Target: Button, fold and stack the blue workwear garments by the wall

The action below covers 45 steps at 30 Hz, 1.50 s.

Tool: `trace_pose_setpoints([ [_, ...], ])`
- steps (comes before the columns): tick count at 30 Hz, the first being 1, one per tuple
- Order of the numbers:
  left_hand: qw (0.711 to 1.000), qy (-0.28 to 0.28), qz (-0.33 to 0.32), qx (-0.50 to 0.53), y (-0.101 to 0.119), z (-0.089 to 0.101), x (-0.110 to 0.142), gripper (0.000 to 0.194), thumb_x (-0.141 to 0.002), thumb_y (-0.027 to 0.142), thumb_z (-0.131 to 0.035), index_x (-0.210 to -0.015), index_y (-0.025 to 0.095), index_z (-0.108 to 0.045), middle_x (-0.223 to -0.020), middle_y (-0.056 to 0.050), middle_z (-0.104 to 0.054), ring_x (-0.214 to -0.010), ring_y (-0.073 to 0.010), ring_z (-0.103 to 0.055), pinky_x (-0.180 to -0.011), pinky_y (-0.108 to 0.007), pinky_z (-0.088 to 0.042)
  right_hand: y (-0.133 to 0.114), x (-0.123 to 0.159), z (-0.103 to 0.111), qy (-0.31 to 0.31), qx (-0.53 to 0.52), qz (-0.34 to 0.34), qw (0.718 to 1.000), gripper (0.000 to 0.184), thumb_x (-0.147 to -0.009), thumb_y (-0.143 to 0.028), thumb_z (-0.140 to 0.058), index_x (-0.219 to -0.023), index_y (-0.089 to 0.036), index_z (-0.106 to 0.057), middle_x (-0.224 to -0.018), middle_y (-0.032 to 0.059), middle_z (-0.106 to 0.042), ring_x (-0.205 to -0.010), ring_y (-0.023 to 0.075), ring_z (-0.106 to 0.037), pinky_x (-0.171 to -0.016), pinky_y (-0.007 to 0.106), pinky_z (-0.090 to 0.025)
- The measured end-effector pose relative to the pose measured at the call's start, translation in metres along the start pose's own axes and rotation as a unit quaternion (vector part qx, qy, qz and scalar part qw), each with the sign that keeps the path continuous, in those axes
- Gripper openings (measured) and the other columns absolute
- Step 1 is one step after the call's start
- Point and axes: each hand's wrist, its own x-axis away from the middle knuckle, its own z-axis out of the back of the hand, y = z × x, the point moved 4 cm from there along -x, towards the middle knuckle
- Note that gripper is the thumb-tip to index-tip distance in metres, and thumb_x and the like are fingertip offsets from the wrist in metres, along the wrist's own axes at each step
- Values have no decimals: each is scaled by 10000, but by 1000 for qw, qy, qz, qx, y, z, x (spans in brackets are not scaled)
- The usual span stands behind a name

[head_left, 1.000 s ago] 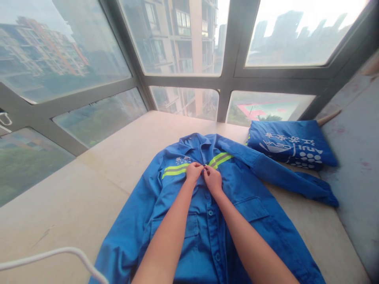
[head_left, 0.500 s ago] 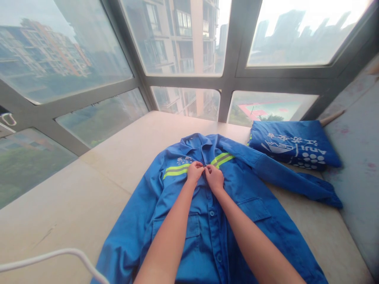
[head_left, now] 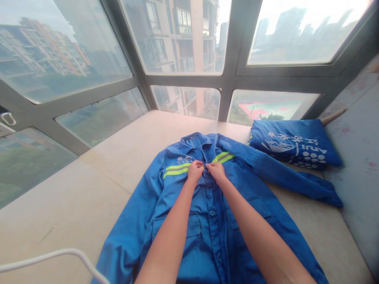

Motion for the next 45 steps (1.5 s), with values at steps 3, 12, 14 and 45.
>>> trace_pose_setpoints([
  [3,1000,3,-12,-18,0,-1,-1,175,-728,107,-646,-890,158,-685,-721,-19,-707,-636,-139,-636,-660,-256,-505,-1,1,0,-12,-22,-14,1000,378,-777,-379,-562,-448,-195,-551,-383,-39,-464,-395,102,-409,-449,233,-255],
  [12,994,35,-67,-74,8,-4,12,148,-829,135,-574,-905,174,-694,-848,-45,-729,-775,-164,-667,-746,-269,-501,-3,-1,4,-57,-57,-73,994,377,-770,-362,-609,-457,-200,-474,-338,-63,-367,-345,77,-318,-384,214,-242],
  [14,992,49,-80,-86,10,-4,17,156,-850,151,-562,-921,185,-696,-863,-45,-723,-803,-168,-664,-772,-276,-498,-4,0,5,-61,-49,-81,994,380,-790,-347,-595,-463,-202,-463,-338,-62,-365,-338,77,-312,-372,212,-236],
  [45,982,-74,41,166,16,11,4,247,-718,169,-678,-959,118,-692,-749,-63,-718,-595,-131,-644,-593,-242,-526,6,62,21,18,-23,91,995,346,-836,-279,-489,-1060,-164,-727,-644,-2,-654,-585,170,-610,-634,275,-501],
])
